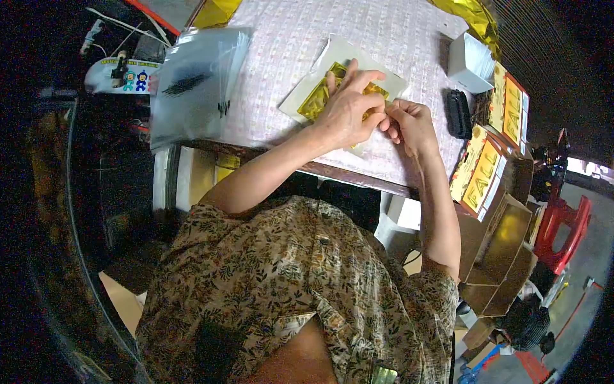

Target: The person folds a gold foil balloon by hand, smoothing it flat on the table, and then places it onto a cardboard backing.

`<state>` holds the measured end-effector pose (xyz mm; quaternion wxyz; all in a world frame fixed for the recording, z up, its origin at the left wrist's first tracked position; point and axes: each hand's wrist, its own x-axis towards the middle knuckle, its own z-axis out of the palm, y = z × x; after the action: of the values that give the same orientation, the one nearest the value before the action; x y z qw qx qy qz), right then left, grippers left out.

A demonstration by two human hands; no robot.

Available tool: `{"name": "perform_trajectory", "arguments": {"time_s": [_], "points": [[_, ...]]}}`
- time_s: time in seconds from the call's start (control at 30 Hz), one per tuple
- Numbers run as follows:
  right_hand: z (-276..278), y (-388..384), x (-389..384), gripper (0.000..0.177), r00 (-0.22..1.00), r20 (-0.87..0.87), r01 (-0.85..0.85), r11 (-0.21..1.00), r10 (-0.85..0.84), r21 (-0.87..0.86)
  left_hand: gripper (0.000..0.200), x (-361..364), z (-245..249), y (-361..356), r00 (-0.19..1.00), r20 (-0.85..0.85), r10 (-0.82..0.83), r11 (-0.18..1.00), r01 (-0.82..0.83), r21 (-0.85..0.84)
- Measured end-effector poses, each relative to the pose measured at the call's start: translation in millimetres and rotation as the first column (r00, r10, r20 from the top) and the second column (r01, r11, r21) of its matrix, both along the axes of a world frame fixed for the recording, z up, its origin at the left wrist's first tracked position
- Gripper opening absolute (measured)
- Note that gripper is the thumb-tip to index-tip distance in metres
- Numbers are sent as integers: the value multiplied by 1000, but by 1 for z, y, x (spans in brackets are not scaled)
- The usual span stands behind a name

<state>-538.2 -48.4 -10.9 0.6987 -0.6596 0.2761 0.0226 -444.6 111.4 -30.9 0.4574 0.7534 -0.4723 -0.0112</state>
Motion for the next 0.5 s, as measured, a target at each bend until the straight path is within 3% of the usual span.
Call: {"name": "perform_trajectory", "arguments": {"time_s": [0.37,0.47,0.5], "points": [[2,4,-1,25,1000,2,2,1000,-2,21,10,-1,1,3,999,32,8,999,-10,39],[2,1,-2,25,1000,-10,-15,1000,15,18,12,4,8,9,995,89,35,991,-46,129],[1,0,-3,25,1000,-7,-7,1000,7,29,14,10,10,12,1000,-17,-11,997,12,79]]}}
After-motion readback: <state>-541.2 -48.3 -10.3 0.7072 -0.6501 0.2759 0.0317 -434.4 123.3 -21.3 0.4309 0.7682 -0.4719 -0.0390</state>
